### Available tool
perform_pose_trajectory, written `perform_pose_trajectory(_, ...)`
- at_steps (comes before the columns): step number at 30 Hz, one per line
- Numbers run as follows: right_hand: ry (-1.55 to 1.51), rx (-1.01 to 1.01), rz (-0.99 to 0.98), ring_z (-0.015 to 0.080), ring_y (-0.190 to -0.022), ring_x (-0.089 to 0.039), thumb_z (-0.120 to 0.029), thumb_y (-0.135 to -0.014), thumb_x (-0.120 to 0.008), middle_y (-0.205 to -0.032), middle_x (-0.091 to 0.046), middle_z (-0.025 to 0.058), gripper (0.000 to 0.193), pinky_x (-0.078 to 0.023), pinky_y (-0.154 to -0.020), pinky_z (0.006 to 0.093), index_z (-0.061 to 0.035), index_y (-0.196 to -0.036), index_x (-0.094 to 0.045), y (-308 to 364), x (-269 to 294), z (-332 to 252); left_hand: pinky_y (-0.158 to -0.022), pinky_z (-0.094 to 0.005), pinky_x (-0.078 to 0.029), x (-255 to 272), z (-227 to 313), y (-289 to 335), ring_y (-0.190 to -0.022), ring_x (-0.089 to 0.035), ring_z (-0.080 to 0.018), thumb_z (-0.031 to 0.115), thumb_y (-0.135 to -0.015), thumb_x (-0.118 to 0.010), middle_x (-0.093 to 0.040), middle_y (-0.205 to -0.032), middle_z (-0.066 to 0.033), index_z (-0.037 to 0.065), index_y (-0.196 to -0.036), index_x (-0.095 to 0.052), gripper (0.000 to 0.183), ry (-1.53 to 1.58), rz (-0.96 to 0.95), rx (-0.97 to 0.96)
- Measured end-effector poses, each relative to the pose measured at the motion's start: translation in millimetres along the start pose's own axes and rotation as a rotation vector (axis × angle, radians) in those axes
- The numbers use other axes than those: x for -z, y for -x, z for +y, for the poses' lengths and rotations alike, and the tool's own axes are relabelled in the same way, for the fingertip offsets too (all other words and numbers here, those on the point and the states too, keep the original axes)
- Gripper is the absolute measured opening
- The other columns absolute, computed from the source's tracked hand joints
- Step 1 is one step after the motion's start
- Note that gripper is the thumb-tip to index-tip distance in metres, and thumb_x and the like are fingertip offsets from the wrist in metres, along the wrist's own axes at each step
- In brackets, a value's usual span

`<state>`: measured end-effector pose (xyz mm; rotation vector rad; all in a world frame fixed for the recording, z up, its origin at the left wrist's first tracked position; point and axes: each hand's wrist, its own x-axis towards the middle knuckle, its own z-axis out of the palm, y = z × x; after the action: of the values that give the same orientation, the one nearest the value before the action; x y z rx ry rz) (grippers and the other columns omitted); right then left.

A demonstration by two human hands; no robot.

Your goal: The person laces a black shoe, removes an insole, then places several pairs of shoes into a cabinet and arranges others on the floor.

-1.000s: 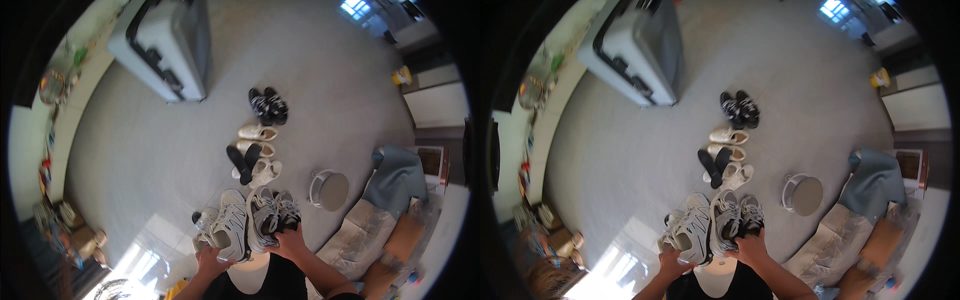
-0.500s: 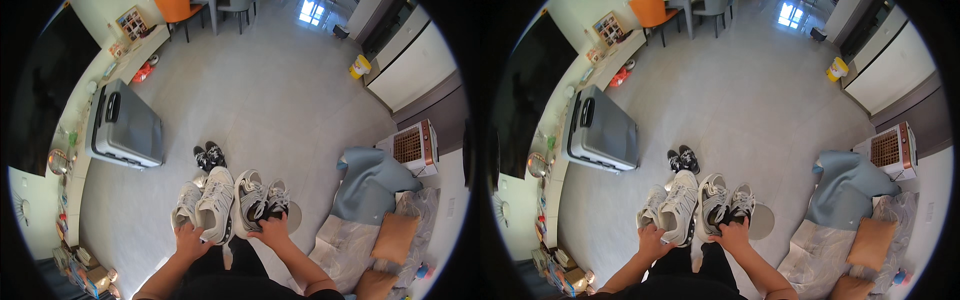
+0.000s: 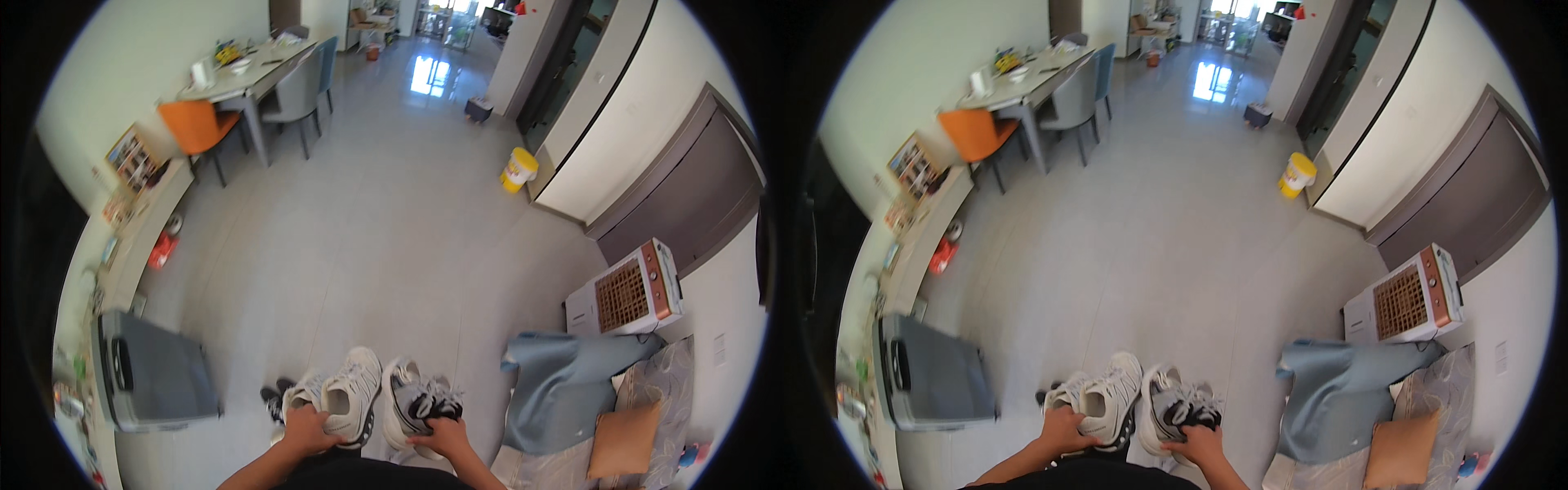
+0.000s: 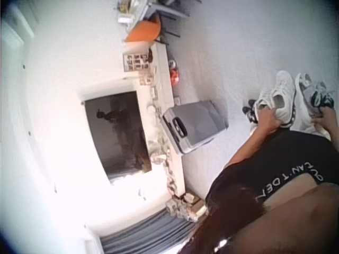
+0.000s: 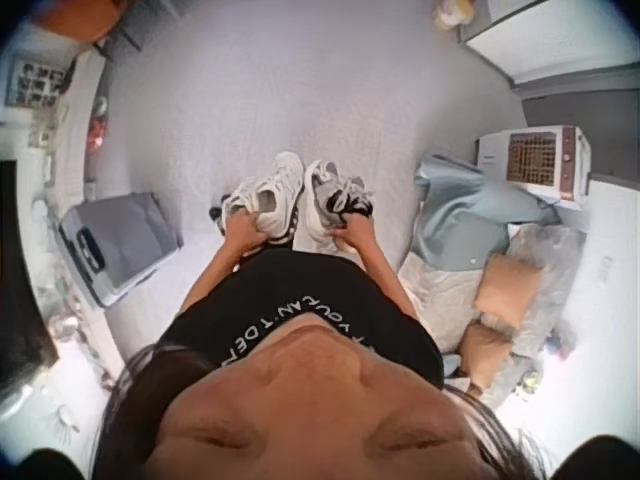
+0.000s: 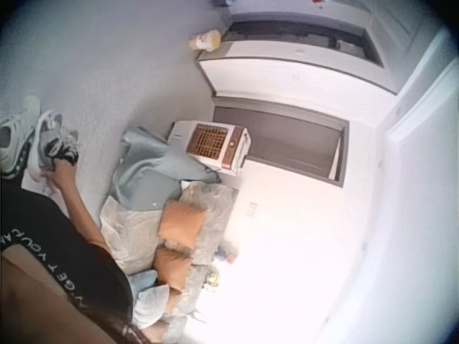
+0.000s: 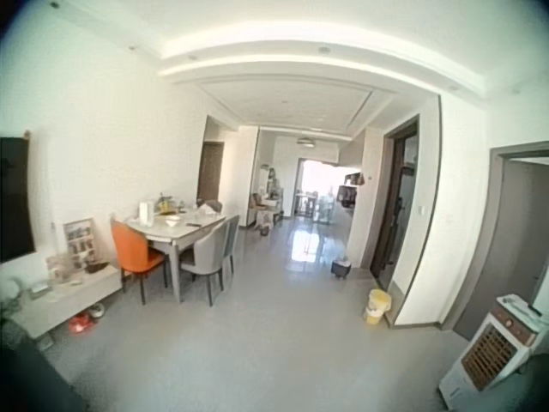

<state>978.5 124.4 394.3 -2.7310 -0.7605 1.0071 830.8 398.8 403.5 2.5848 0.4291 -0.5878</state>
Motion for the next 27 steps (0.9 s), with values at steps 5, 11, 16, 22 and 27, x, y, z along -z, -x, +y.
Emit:
perform_pose_trajectory(5, -0.132, -0.136, -0.012, 0.0337, -0.074, -0.062, -0.076, -0.053, -0.064, -0.069, -0.063, 0.0132, 0.072, -0.045, -0.071, 0.0414, -0.0073, -0.076, -0.066, -97.8, 115.1, 25.1, -0.081, -0.0415, -0.036, 112.3, 19.2, -169.9, -0.088, -0.056, -0.0282, 0.063, -0.061, -0.067, -0.059, -0.086, -0.0151, 0.012, -0.096, -0.069, 0.062, -0.104, -0.083, -0.223)
perform_pose_trajectory(11, -0.199, -0.254, 0.069, 0.0311, -0.087, -0.062, -0.075, -0.056, -0.064, -0.082, -0.066, 0.0138, 0.074, -0.038, -0.084, 0.0454, -0.0077, -0.086, -0.067, -250.1, 221.8, 49.2, -0.073, -0.0404, -0.038, 213.7, 41.2, -372.4, -0.083, -0.056, -0.0277, 0.062, -0.061, -0.068, -0.059, -0.081, -0.0138, 0.011, -0.089, -0.07, 0.058, -0.164, 0.079, -0.354)
perform_pose_trajectory(16, -0.28, -0.183, 0.094, 0.0298, -0.078, -0.063, -0.075, -0.055, -0.065, -0.072, -0.065, 0.0115, 0.07, -0.045, -0.071, 0.0379, -0.0066, -0.071, -0.063, -420.6, 352.5, 76.4, -0.073, -0.0412, -0.044, 323.7, 63.3, -530.4, -0.082, -0.06, -0.0309, 0.063, -0.06, -0.068, -0.061, -0.083, -0.0165, 0.01, -0.09, -0.069, 0.061, -0.12, 0.02, -0.23)
perform_pose_trajectory(22, -0.235, -0.106, -0.046, 0.028, -0.105, -0.057, -0.071, -0.058, -0.066, -0.104, -0.064, 0.0125, 0.075, -0.031, -0.093, 0.0537, -0.0116, -0.103, -0.066, -617.1, 531.9, 94.8, -0.071, -0.0408, -0.047, 433.5, 50.6, -711.5, -0.079, -0.061, -0.0327, 0.063, -0.054, -0.071, -0.061, -0.082, -0.0181, 0.005, -0.088, -0.069, 0.067, -0.019, 0.156, -0.153)
perform_pose_trajectory(27, -0.346, -0.079, -0.074, 0.0312, -0.095, -0.061, -0.065, -0.056, -0.073, -0.096, -0.065, 0.0149, 0.076, -0.043, -0.083, 0.0437, -0.0064, -0.103, -0.065, -772.9, 624.3, 150.4, -0.072, -0.0405, -0.048, 494.7, 57.7, -897.7, -0.08, -0.061, -0.0325, 0.063, -0.054, -0.071, -0.061, -0.082, -0.0186, 0.005, -0.088, -0.069, 0.067, -0.064, 0.105, -0.084)
